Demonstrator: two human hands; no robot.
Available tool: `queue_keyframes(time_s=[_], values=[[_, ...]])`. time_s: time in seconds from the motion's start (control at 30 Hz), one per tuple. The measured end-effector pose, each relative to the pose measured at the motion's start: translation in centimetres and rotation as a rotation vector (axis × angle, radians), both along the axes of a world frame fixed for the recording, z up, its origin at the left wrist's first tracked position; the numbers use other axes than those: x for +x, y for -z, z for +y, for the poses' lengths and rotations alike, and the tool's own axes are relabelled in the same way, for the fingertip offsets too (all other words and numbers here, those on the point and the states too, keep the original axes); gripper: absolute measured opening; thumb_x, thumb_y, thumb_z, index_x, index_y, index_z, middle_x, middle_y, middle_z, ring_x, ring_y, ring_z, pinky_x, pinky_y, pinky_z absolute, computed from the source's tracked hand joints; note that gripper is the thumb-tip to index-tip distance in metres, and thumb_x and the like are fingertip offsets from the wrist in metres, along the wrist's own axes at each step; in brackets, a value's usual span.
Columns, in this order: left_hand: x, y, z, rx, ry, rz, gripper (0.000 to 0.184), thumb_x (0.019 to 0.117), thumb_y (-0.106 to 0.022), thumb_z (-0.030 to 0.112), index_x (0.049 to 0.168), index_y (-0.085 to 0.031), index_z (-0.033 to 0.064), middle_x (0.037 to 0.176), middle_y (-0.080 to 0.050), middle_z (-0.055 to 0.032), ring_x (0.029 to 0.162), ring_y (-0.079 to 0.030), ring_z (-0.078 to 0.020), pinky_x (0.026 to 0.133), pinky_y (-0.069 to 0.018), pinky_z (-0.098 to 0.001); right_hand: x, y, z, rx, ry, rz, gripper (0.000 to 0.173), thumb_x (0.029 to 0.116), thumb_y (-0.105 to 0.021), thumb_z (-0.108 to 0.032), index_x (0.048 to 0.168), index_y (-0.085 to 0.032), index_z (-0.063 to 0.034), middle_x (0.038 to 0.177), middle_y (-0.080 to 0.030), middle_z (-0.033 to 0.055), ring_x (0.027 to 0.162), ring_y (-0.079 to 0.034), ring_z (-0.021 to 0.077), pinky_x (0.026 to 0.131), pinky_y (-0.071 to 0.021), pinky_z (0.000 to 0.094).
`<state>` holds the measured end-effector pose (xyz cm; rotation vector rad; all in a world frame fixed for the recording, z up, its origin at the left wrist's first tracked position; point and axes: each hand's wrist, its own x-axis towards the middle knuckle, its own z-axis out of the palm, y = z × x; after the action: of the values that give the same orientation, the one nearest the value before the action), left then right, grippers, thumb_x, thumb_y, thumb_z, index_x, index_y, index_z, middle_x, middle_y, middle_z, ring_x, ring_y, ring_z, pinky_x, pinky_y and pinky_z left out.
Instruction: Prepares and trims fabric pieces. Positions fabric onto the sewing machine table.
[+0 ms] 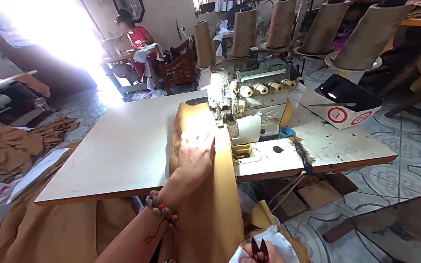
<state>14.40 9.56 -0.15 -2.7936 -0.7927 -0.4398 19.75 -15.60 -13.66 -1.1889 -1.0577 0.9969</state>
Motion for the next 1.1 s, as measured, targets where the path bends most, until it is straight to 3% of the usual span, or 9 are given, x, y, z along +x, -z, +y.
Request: queue_keyframes(time_s=[0.1,0.23,0.33,0.57,0.73,0.83,0.93,1.0,1.1], values=[[1.4,-1.2,1.4,-0.086,-0.124,0.160,0.044,0.1114,-0.035,0.031,0.148,-0.056,0.0167,0.134,-0.065,-0.0190,0.130,-0.057,-0.0408,0.117,-0.0271,-0.0636,1.3,-0.6,2.8,-0.017,0.043,-0.028,0.016,0.0936,-0.064,-0.007,0.078,-0.064,-0.0019,0.061,-0.053,-0.0093,0.053,-0.048,-0.0061,0.052,-0.0419,0.0150],[2.1,-1.2,5.0,-0.154,0.030,-0.014,0.043,0.1106,-0.040,0.031,0.146,-0.057,0.0120,0.142,-0.060,-0.0177,0.134,-0.054,-0.0406,0.111,-0.0284,-0.0737,3.1,-0.3,6.6,0.036,0.101,-0.028,0.020,0.0942,-0.064,-0.013,0.075,-0.061,-0.0097,0.058,-0.050,-0.0125,0.050,-0.046,-0.0077,0.048,-0.0400,0.0127],[2.3,-1.8,6.4,-0.202,0.069,-0.008,0.048,0.1111,-0.040,0.028,0.155,-0.044,0.0094,0.158,-0.045,-0.0155,0.147,-0.041,-0.0379,0.116,-0.0202,-0.0736,4.4,-0.9,9.3,0.036,0.138,-0.017,0.022,0.0941,-0.063,-0.017,0.073,-0.059,-0.0130,0.056,-0.049,-0.0131,0.046,-0.045,-0.0069,0.045,-0.0402,0.0130],[9.7,-4.4,12.0,-0.303,-0.279,0.308,0.055,0.1108,-0.032,0.033,0.157,-0.038,0.0032,0.161,-0.039,-0.0197,0.146,-0.041,-0.0383,0.117,-0.0242,-0.0667,7.0,-5.1,14.4,-0.024,0.202,-0.119,0.020,0.0948,-0.064,-0.019,0.076,-0.060,-0.0126,0.058,-0.048,-0.0120,0.047,-0.045,-0.0050,0.046,-0.0402,0.0148],[11.3,-4.6,13.6,-0.297,-0.327,0.318,0.046,0.1082,-0.041,0.030,0.138,-0.057,-0.0003,0.157,-0.043,-0.0200,0.142,-0.044,-0.0395,0.110,-0.0331,-0.0672,7.9,-6.6,17.1,-0.071,0.253,-0.070,0.024,0.0952,-0.064,-0.015,0.072,-0.056,-0.0136,0.055,-0.045,-0.0106,0.043,-0.041,-0.0022,0.043,-0.0380,0.0174],[11.1,-3.4,15.1,-0.366,-0.248,0.090,0.045,0.1090,-0.038,0.027,0.142,-0.054,0.0013,0.153,-0.049,-0.0186,0.144,-0.044,-0.0358,0.114,-0.0329,-0.0624,8.3,-7.2,18.7,-0.117,0.293,-0.031,0.024,0.0975,-0.064,-0.011,0.075,-0.056,-0.0088,0.055,-0.046,-0.0069,0.041,-0.041,0.0007,0.042,-0.0394,0.0189],[9.6,-2.5,16.1,-0.404,-0.008,-0.442,0.036,0.1079,-0.044,0.017,0.132,-0.063,-0.0032,0.135,-0.063,-0.0226,0.131,-0.057,-0.0360,0.112,-0.0410,-0.0531,8.4,-7.1,18.5,-0.069,0.228,-0.010,0.022,0.0986,-0.063,-0.011,0.078,-0.057,-0.0089,0.055,-0.048,-0.0071,0.041,-0.043,0.0009,0.043,-0.0412,0.0189],[7.1,-2.9,13.6,-0.403,0.114,-0.704,0.035,0.1068,-0.046,0.011,0.135,-0.061,-0.0043,0.142,-0.059,-0.0218,0.135,-0.055,-0.0305,0.115,-0.0416,-0.0431,8.0,-6.0,15.3,-0.034,0.081,-0.008,0.016,0.0963,-0.062,-0.013,0.081,-0.057,-0.0107,0.057,-0.050,-0.0098,0.045,-0.045,-0.0003,0.046,-0.0428,0.0192],[-1.4,-0.1,6.8,-0.312,0.246,-0.782,0.039,0.1059,-0.051,0.017,0.140,-0.055,-0.0023,0.152,-0.050,-0.0189,0.142,-0.048,-0.0264,0.117,-0.0407,-0.0420,5.9,-2.8,8.0,-0.103,-0.173,-0.052,0.015,0.0905,-0.067,-0.023,0.086,-0.061,-0.0092,0.063,-0.052,-0.0108,0.052,-0.049,-0.0019,0.050,-0.0444,0.0189]])
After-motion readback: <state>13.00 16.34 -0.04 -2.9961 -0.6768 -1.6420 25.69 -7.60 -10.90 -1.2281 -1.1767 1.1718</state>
